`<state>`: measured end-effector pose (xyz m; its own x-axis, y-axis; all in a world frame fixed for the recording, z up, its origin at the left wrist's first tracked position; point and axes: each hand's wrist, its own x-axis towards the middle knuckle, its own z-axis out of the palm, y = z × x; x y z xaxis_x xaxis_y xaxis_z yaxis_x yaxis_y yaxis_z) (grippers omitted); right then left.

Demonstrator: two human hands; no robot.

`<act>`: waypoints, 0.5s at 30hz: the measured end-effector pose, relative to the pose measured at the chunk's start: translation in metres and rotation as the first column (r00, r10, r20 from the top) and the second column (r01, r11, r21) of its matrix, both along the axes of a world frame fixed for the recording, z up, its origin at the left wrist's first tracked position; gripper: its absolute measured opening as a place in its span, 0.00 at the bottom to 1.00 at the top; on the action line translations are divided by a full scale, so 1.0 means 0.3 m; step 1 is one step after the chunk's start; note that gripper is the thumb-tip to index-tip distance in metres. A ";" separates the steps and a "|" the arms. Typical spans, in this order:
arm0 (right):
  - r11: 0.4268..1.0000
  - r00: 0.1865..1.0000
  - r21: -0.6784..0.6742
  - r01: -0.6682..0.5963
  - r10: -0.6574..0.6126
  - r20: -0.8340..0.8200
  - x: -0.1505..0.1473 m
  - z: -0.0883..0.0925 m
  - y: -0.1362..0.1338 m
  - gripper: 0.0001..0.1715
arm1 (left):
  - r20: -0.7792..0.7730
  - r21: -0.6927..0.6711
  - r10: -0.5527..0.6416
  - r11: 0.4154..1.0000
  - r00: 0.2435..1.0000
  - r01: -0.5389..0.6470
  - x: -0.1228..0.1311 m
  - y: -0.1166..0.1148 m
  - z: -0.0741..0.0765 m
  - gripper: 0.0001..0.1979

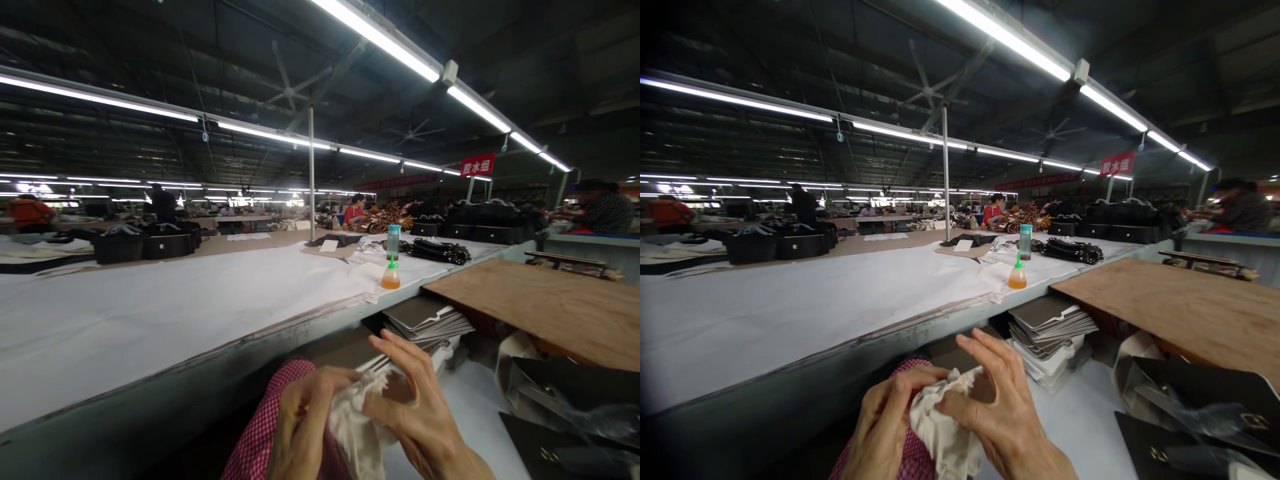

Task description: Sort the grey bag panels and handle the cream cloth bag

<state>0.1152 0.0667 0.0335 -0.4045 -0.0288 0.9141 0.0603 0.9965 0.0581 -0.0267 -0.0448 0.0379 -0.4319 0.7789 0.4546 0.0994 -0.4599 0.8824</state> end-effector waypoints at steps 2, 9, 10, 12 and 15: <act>0.998 0.999 0.063 0.014 -0.017 0.042 0.004 0.003 0.007 0.13 | 0.102 -0.023 -0.077 0.997 0.992 0.080 -0.003 0.008 -0.004 0.25; 0.992 0.981 0.014 0.129 -0.129 0.147 0.017 0.006 0.044 0.13 | 0.163 -0.075 -0.270 0.956 0.949 0.285 -0.034 0.032 -0.019 0.15; 0.994 0.981 0.036 0.103 -0.107 0.164 0.018 0.010 0.046 0.12 | 0.148 -0.081 -0.288 0.950 0.946 0.302 -0.037 0.035 -0.027 0.15; 0.994 0.976 0.098 0.043 -0.063 0.208 0.022 0.022 0.048 0.15 | 0.107 -0.076 -0.300 0.948 0.948 0.309 -0.040 0.038 -0.046 0.14; 0.993 0.958 0.121 0.007 -0.042 0.283 0.031 0.044 0.044 0.17 | -0.018 -0.081 -0.233 0.970 0.972 0.231 -0.037 0.037 -0.065 0.09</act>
<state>0.1246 0.0800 0.0467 -0.6492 -0.1162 0.7517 0.0485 0.9799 0.1934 -0.0379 -0.0337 0.0184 -0.2237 0.8898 0.3978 0.0228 -0.4032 0.9148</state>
